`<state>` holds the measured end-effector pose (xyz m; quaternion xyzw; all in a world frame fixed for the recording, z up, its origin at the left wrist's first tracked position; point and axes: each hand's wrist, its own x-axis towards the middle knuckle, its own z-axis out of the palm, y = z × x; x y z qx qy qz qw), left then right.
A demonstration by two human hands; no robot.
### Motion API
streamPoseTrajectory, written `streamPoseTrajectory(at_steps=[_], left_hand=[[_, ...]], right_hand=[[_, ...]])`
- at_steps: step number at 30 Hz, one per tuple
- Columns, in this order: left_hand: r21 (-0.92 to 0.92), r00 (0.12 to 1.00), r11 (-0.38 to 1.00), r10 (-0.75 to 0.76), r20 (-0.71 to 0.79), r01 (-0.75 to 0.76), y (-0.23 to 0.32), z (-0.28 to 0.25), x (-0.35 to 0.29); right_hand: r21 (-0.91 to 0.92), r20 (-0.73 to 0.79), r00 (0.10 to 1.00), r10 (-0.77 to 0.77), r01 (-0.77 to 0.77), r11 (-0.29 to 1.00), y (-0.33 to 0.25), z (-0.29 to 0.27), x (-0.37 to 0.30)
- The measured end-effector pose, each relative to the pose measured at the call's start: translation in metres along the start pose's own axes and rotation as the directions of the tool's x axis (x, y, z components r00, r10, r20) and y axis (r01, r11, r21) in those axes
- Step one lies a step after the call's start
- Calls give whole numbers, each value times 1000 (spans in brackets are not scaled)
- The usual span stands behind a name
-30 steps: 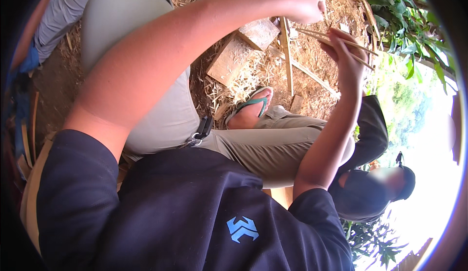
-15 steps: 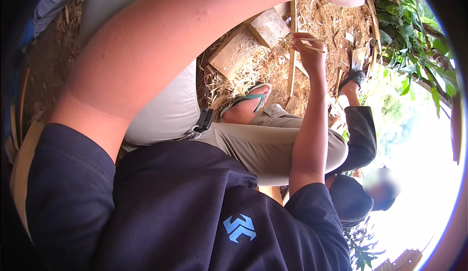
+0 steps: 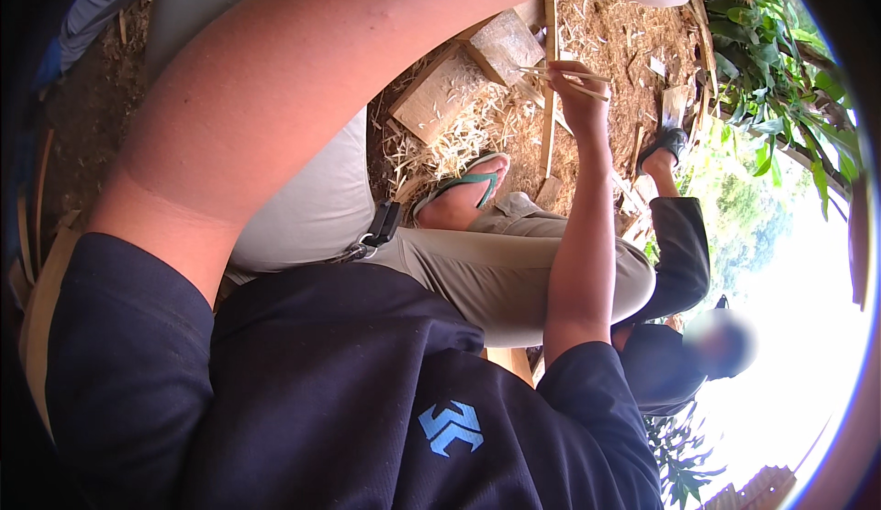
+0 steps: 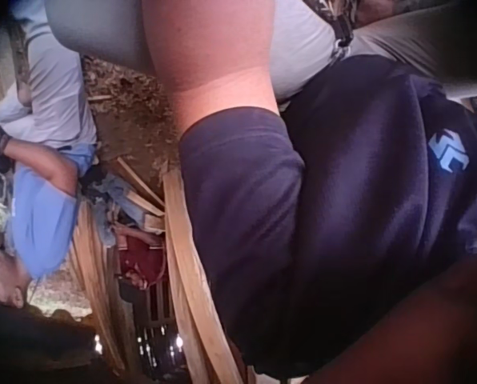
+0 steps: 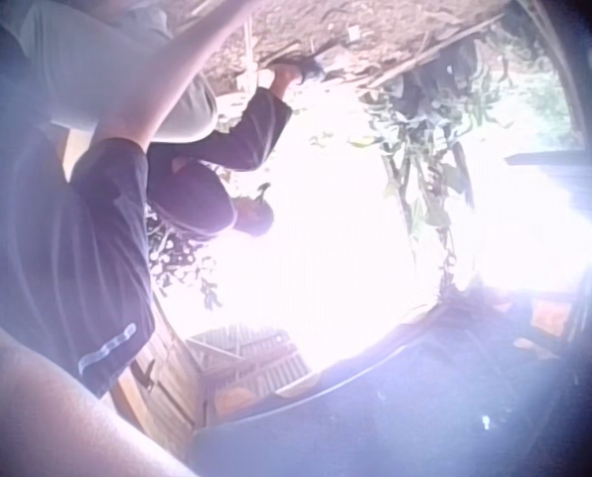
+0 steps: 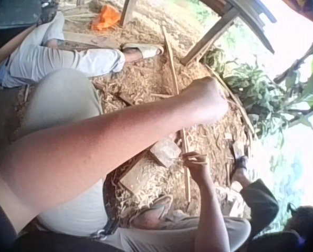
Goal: The person sits on the ground and uses a knife to split a long piece of bamboo into thin strips. They hold the bamboo with one hand and carefully guide the knife along the length of the material to separate the layers.
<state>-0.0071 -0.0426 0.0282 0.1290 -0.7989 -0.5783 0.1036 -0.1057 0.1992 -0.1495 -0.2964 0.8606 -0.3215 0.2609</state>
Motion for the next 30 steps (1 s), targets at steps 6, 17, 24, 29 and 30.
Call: streamPoseTrajectory(at_steps=[6, 17, 24, 29, 30], left_hand=[[-10, 999, 999, 34, -31, -34, -2, 3, 2], [10, 996, 996, 84, -42, -83, -9, 3, 4], [-16, 999, 999, 30, -44, -31, -5, 1, 1], [13, 994, 998, 70, -88, -69, -9, 6, 6], [22, 994, 998, 68, -87, -67, -10, 8, 11]], right_hand=[[61, -28, 1000, -7, 8, 998, 7, 1, -4], [327, -111, 994, 5, 31, 945, 6, -12, 5], [224, -260, 963, -66, 127, 966, 9, -33, 9], [88, -267, 964, 4, 20, 996, 16, -50, 9], [174, -257, 966, 31, 15, 985, 17, -48, 8]])
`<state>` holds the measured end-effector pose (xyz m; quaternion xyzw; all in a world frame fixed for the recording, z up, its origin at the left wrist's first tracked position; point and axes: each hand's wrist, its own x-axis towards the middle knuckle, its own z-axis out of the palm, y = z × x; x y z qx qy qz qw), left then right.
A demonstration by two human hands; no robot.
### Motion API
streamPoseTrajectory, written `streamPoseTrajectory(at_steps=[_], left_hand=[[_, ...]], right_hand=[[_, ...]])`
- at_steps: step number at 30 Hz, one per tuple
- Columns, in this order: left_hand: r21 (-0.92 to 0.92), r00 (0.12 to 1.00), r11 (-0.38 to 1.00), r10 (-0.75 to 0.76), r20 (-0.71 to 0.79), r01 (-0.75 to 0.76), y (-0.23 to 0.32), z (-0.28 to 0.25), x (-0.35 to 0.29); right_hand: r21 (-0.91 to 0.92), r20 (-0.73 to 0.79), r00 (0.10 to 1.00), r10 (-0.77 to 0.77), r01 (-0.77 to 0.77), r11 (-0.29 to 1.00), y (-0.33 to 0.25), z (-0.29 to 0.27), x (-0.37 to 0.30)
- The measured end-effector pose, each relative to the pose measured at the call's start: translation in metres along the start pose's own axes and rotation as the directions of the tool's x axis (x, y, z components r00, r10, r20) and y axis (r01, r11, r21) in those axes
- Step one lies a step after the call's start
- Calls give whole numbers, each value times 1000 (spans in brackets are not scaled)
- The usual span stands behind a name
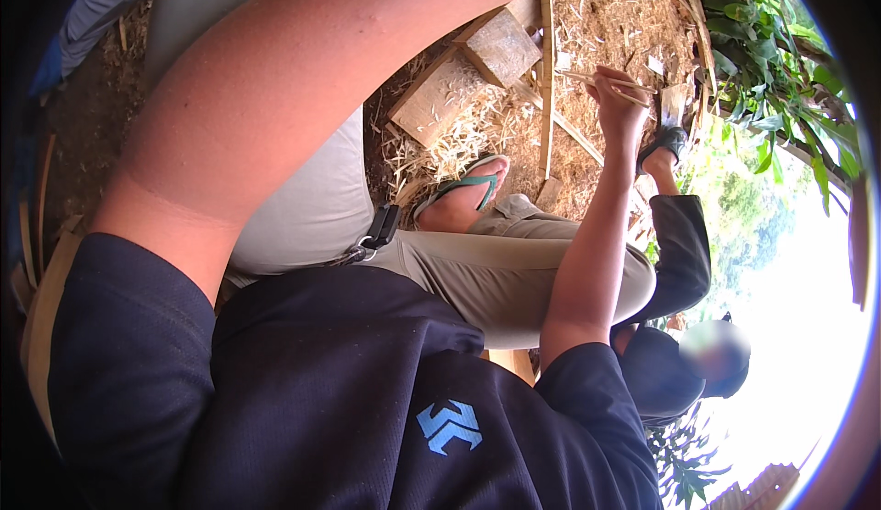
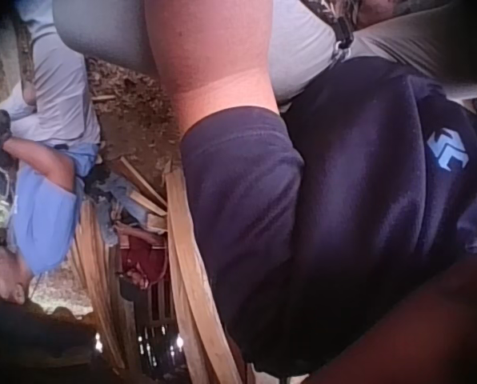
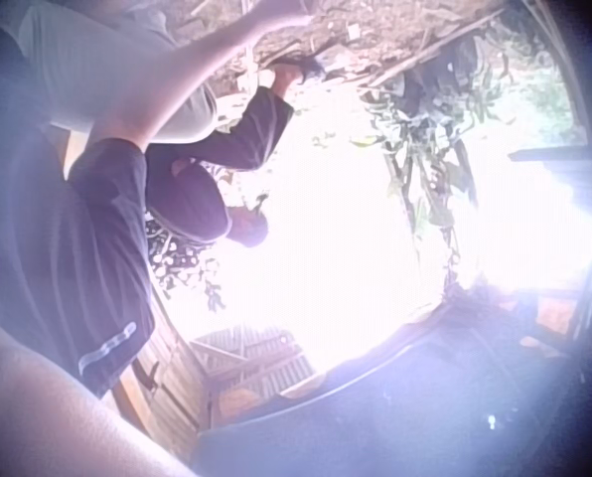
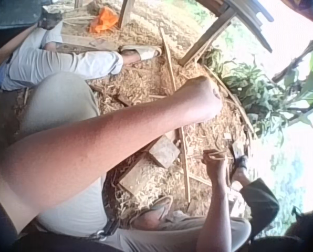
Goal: The person sits on the ground and uses a knife to split a long piece of bamboo into thin strips. They hold the bamboo with one hand and carefully guide the knife along the length of the material to separate the layers.
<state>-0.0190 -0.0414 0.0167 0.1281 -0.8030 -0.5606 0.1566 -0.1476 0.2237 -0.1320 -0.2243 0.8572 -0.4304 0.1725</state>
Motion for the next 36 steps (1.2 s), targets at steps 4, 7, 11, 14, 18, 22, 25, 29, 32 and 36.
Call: streamPoseTrajectory(at_steps=[4, 7, 11, 14, 18, 22, 25, 29, 32, 36], left_hand=[[-20, 996, 999, 26, 85, -24, 0, -7, -4], [-20, 999, 999, -42, 31, 43, 6, -4, -7], [-37, 999, 999, -38, 27, 39, 2, -2, -4], [-10, 1000, 1000, 4, -12, -4, -5, 3, 3], [-12, 999, 1000, -19, 48, 19, 2, -7, -5], [7, 996, 998, -58, 62, 58, 9, -6, -8], [-7, 1000, 1000, 30, -10, -30, 1, -1, -6], [15, 1000, 1000, 18, -24, -18, -1, -1, -2], [10, 1000, 1000, -19, -22, 19, -1, -1, -1], [-51, 998, 998, 27, 63, -24, -3, 8, 2]], right_hand=[[242, -19, 995, 102, -94, 966, -15, 34, -10], [283, -31, 990, 136, -122, 951, -9, 52, -13], [298, -59, 989, 134, -111, 948, 2, 60, -14], [292, -40, 989, 141, -123, 949, 3, 63, -14], [267, -42, 988, 148, -132, 955, 0, 64, -17], [264, -65, 991, 121, -100, 959, -2, 65, -18], [267, -57, 992, 114, -95, 959, -1, 65, -18], [263, -48, 993, 112, -95, 960, -3, 67, -19], [251, -44, 994, 102, -88, 964, -4, 71, -17], [225, -132, 973, 187, -154, 962, 3, 63, -23]])
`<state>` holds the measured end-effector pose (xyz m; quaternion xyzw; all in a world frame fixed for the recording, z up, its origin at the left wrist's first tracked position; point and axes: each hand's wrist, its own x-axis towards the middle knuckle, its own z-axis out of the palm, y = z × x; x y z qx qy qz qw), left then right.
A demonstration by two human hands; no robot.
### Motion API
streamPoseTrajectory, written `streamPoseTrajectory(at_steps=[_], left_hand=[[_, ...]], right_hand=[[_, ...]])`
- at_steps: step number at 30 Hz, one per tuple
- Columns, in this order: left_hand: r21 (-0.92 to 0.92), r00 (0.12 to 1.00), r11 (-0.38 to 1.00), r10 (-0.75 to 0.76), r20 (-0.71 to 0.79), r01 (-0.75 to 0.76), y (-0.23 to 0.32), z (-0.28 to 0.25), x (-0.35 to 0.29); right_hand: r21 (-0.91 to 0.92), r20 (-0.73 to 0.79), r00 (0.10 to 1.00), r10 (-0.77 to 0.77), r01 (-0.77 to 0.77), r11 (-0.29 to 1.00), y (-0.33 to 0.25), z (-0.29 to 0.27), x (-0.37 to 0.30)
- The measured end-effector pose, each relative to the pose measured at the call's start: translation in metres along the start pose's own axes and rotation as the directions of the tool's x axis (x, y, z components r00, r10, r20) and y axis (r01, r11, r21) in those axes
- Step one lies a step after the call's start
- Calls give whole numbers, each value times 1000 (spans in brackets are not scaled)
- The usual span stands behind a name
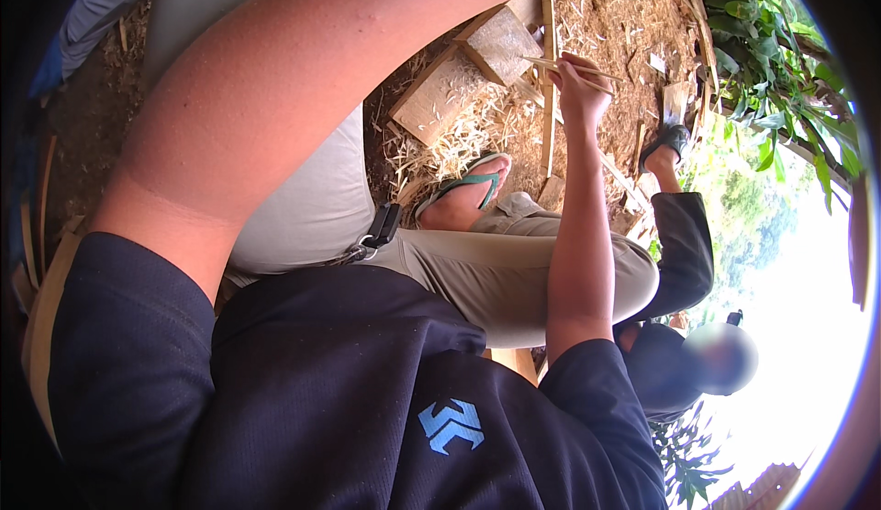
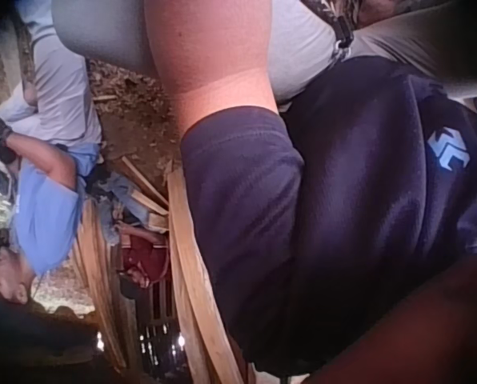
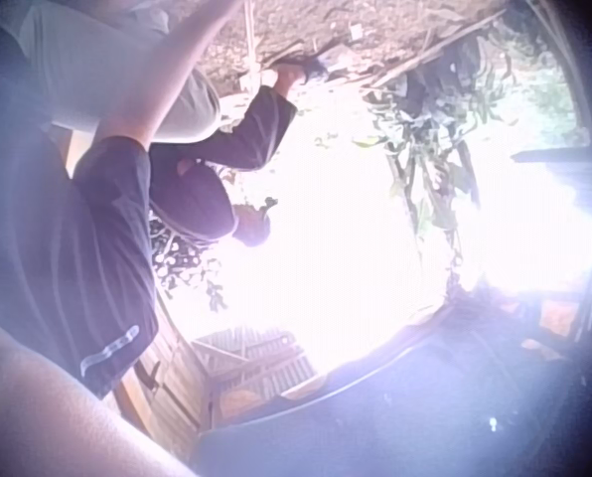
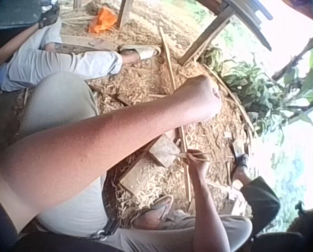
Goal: The person sits on the ground and uses a knife to split a long piece of bamboo into thin strips. They hold the bamboo with one hand and carefully guide the knife along the length of the material to separate the layers.
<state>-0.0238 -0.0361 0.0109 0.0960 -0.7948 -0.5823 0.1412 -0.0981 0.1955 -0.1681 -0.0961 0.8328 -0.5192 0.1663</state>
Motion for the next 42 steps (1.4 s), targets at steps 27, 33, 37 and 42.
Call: streamPoseTrajectory(at_steps=[27, 33, 37, 42], left_hand=[[37, 998, 999, -31, -61, 34, 5, -10, -6], [62, 999, 998, -13, -34, 16, 7, -13, -8], [23, 999, 999, -27, -28, 28, 8, -12, -10], [131, 989, 981, -137, -48, 142, 2, 6, 15]], right_hand=[[32, 127, 992, 23, -27, 999, -14, -1, 10], [37, 124, 992, 23, -28, 999, -10, -1, 11], [45, 141, 990, 11, -18, 999, -6, 0, 11], [63, 117, 993, 9, -16, 998, 3, -4, 13]])
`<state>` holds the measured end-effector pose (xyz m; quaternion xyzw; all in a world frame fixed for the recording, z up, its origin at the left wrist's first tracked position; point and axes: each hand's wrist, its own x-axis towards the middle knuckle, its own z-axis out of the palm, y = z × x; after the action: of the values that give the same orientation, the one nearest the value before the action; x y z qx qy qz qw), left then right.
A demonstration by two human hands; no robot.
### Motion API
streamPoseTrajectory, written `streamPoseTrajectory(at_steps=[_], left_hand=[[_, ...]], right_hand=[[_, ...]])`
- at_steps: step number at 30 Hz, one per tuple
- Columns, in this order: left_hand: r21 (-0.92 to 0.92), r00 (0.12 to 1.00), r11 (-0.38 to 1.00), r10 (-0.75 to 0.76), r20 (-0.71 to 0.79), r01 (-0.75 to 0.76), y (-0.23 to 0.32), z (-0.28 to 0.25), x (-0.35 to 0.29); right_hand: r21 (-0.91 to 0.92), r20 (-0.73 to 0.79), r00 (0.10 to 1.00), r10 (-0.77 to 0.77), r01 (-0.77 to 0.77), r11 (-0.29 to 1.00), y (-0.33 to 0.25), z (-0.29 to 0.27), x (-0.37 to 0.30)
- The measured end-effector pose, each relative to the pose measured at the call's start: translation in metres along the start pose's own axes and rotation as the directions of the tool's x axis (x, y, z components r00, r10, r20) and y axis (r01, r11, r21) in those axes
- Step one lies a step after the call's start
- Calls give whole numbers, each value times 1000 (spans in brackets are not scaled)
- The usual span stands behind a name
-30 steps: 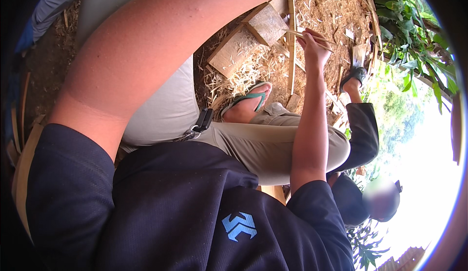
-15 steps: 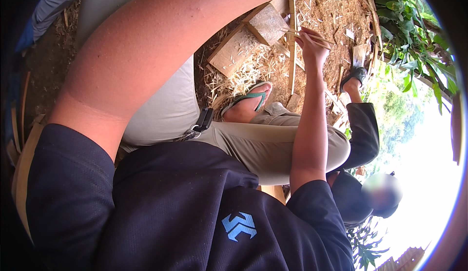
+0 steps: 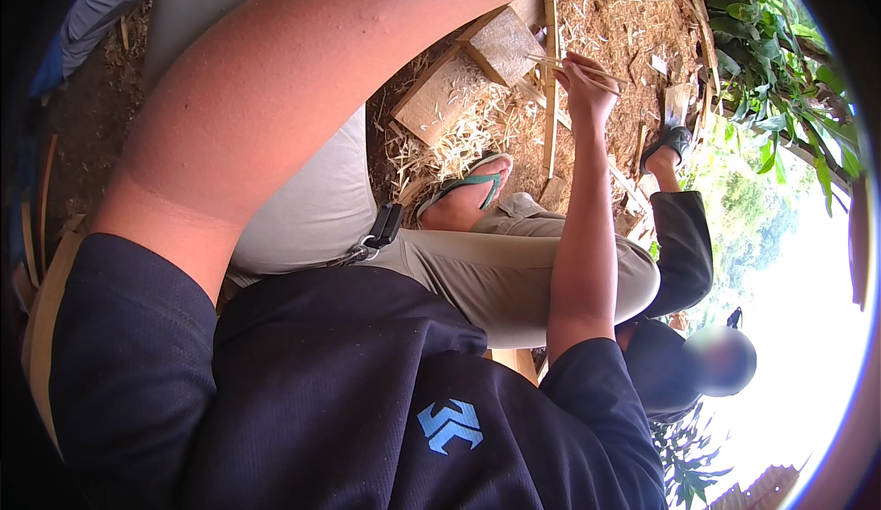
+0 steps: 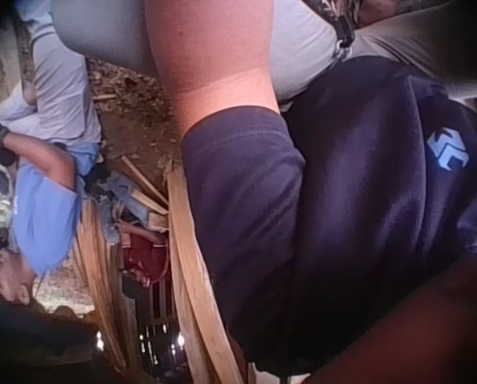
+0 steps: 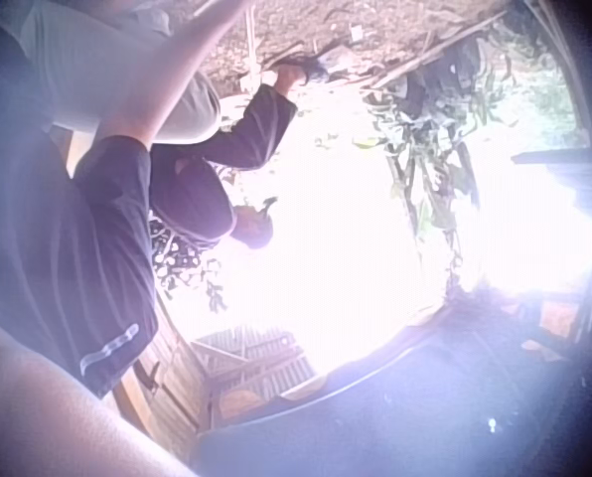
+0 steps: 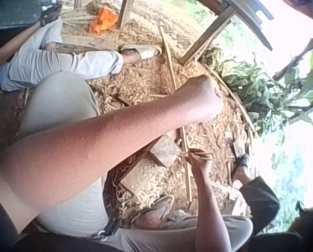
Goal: The person sits on the ground and uses a knife to split a long piece of bamboo into thin strips. They hold the bamboo with one hand and carefully guide the knife along the length of the material to separate the layers.
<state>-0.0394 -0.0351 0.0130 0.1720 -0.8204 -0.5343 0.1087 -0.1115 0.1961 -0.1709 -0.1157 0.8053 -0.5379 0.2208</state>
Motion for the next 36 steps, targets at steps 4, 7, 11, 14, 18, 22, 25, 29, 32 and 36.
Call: streamPoseTrajectory(at_steps=[4, 7, 11, 14, 18, 22, 25, 29, 32, 36], left_hand=[[-91, 990, 986, 141, -18, -142, -2, -20, -24], [-84, 991, 987, 136, -12, -137, -2, -25, -27], [-114, 990, 986, 128, 59, -121, -1, -11, -18], [-92, 991, 987, 133, -18, -135, 0, -22, -26], [-91, 991, 987, 134, 0, -134, -1, -22, -24], [-82, 991, 988, 134, 9, -133, -2, -19, -22], [-76, 989, 986, 148, -5, -148, -3, -18, -21], [-75, 992, 989, 125, 6, -124, 0, -22, -24], [-72, 991, 988, 136, -13, -137, -2, -24, -27], [149, 962, 951, -272, -18, 272, 37, -22, -18]], right_hand=[[-33, -13, 1000, -22, 21, 999, -5, 7, -2], [-16, -7, 1000, -12, 12, 1000, -9, 11, -3], [-8, -77, 997, 17, -17, 1000, 2, -4, -4], [-4, -31, 1000, -3, 3, 1000, -9, 8, -2], [-7, -36, 999, 7, -7, 1000, -14, 7, -3], [-6, -31, 999, 9, -9, 1000, -13, 8, -4], [-10, -27, 1000, -11, 10, 1000, -8, 7, -4], [4, -30, 1000, -5, 5, 1000, -4, 8, -2], [1, -37, 999, -14, 14, 1000, -7, 16, -2], [16, -43, 999, -26, 27, 1000, -10, 28, -3]])
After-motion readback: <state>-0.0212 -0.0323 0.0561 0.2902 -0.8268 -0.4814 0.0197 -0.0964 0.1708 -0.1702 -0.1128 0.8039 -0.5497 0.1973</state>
